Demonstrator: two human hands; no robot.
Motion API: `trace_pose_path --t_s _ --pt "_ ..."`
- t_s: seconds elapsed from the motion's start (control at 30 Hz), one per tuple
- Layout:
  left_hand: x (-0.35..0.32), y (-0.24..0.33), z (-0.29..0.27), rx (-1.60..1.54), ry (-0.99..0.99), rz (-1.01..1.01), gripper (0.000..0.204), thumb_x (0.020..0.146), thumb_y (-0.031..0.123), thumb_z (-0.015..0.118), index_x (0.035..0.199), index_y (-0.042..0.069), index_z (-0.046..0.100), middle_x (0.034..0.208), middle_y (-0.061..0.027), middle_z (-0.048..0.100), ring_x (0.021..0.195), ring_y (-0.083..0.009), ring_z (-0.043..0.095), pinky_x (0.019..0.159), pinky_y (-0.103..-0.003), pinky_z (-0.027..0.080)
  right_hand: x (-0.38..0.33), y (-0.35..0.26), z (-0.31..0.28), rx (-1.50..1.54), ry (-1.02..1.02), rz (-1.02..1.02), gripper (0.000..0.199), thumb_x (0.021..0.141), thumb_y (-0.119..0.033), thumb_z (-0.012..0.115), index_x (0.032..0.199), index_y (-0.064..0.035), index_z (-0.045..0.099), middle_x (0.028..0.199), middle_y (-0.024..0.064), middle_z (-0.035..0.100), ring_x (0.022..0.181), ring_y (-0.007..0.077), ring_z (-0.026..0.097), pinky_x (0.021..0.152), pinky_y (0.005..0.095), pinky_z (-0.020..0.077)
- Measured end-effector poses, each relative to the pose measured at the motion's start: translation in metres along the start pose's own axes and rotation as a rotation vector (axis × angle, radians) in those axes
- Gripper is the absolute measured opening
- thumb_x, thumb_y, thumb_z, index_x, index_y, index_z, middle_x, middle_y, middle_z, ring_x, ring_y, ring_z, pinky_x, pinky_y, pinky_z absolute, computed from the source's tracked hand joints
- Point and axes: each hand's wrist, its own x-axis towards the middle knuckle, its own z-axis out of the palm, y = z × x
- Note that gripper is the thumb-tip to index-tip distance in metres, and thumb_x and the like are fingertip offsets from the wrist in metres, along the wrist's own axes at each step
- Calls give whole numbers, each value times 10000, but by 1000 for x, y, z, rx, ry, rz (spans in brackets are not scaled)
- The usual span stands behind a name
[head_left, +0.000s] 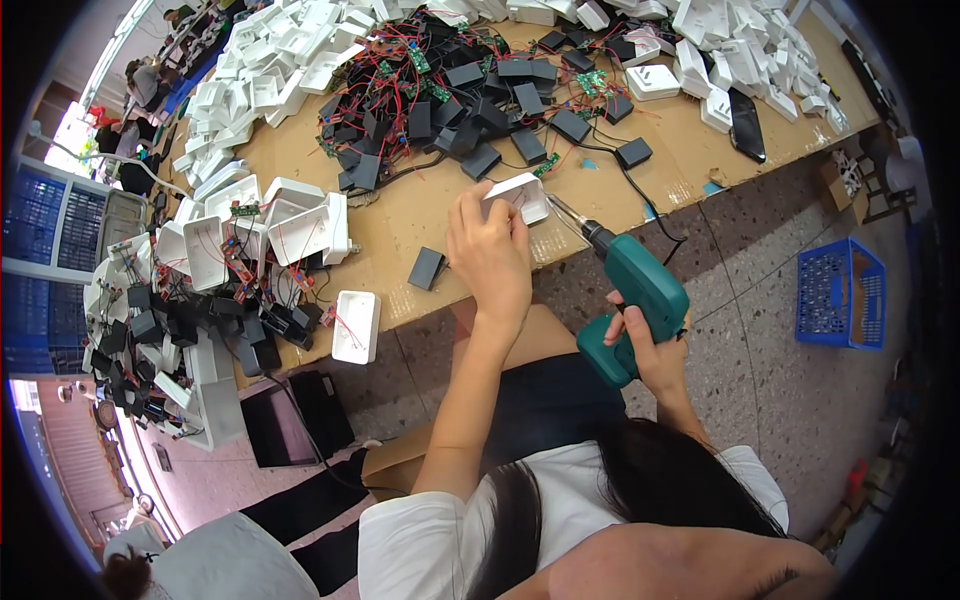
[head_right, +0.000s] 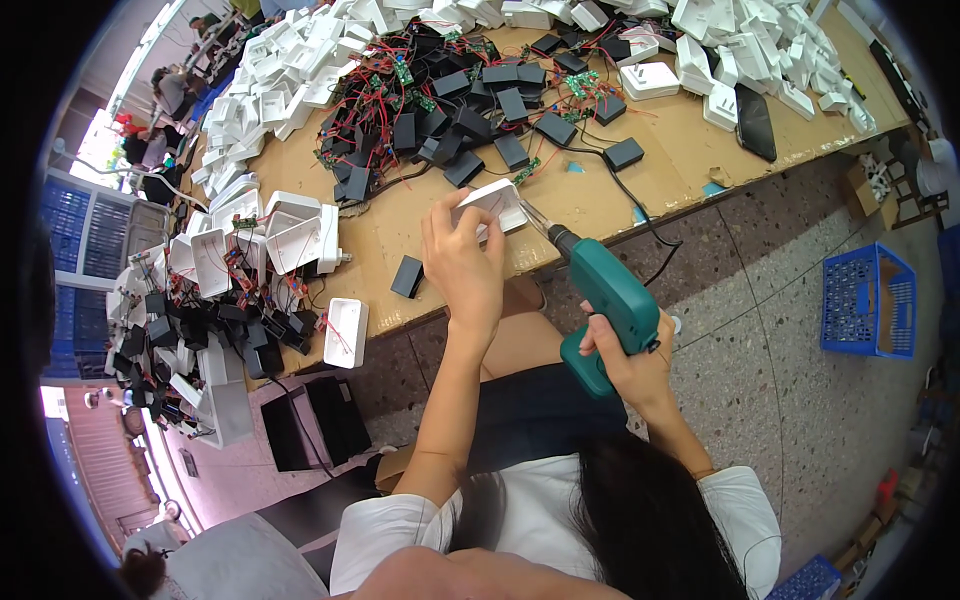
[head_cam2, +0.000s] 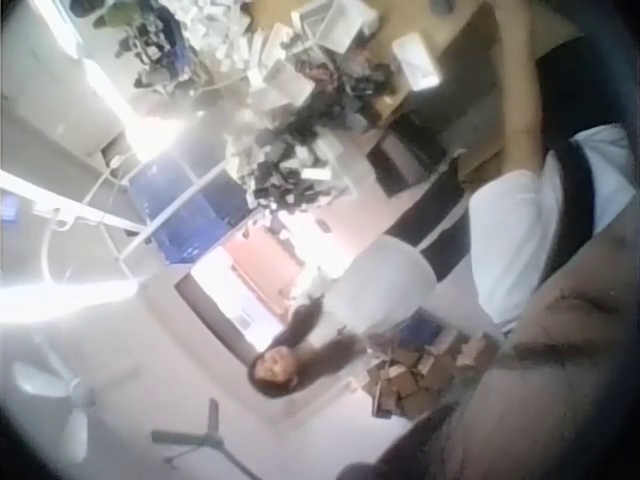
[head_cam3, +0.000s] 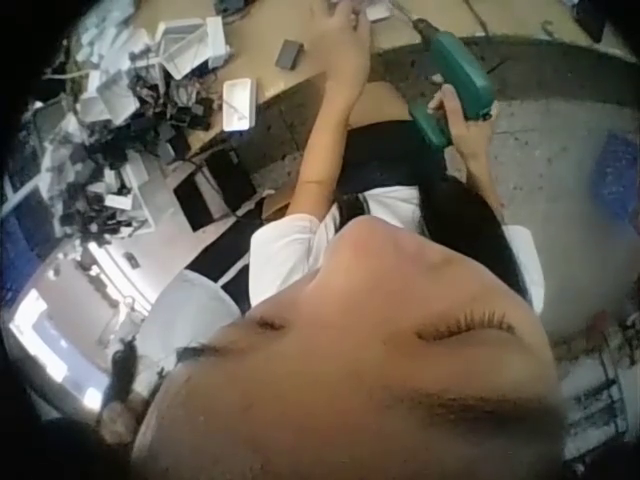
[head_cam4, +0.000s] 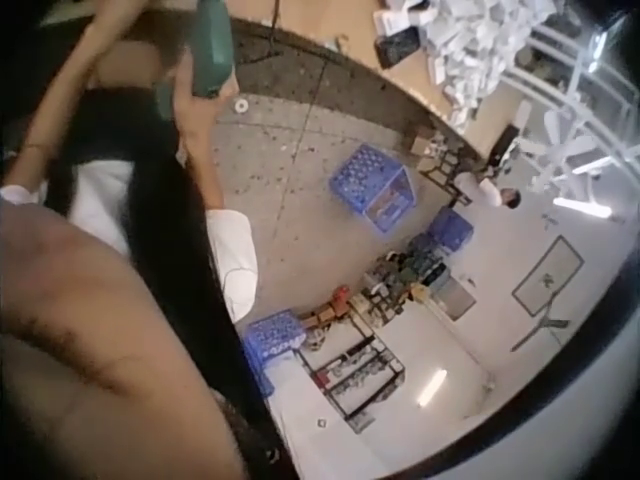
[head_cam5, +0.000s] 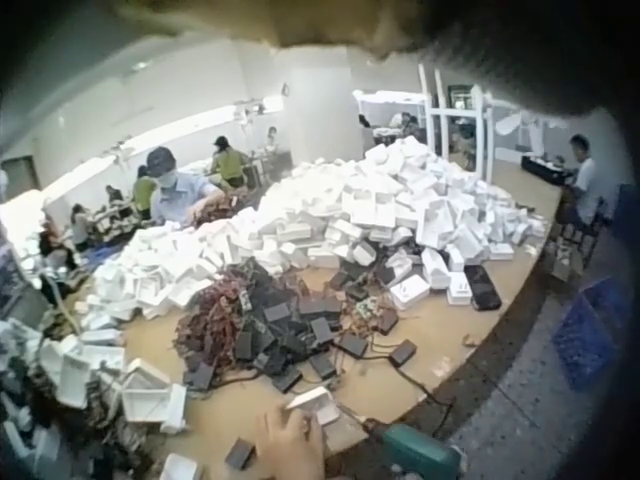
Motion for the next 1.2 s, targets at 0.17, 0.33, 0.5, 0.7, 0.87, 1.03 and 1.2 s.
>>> trace_pose_path --t_s 0.17,0.33,0.5,0.7,0.87,1.03,1.2 --pt "-4 10 -2 1 4 6 124 779 39 782 821 16 668 1227 -96 652 1167 -326 611 919 -453 514 -12 -4 -19 -3 -38 -58 316 1078 -182 541 1267 66 590 1155 154 665 746 156 657 689 331 558" --pt "-9 21 -8 -2 4 6 115 783 37 780 826 23 674 1240 -93 654 1171 -323 614 922 -455 510 -23 -16 -33 0 -1 -71 307 1081 -189 531 1248 59 598 1110 134 659 729 153 648 677 313 544" --pt "-20 36 -39 -45 8 10 115 785 45 785 833 30 681 1264 -106 645 1186 -332 610 936 -460 507 -53 -40 -39 -9 14 -82 292 1084 -184 525 1225 56 615 1110 127 665 722 146 647 670 312 540" --pt "-36 43 -114 -6 31 163 676 739 167 888 1332 115 568 1390 -172 543 1250 -402 539 1048 -487 445 -104 -69 -35 55 50 -98 287 1090 -200 530 1210 41 630 1057 105 673 707 132 636 654 303 523" --pt "-41 29 -187 -25 -207 -4 691 766 205 874 1375 112 559 1184 -166 647 967 -370 692 799 -466 573 -160 -101 6 93 121 -159 298 1092 -222 541 1218 33 628 989 74 672 702 130 623 642 300 511" --pt "-10 3 -310 -348 -226 -58 612 786 223 888 1315 81 616 1053 -109 718 926 -244 712 783 -373 572 -208 -158 23 75 92 -179 329 1089 -269 550 1234 20 613 1094 83 657 707 133 608 649 307 521" --pt "59 -35 -505 -464 14 -395 558 840 228 884 1301 33 636 980 -35 710 731 -75 583 596 -236 463 -238 -225 35 14 91 -158 375 1083 -322 567 1250 12 601 1145 96 655 718 134 618 642 305 528"
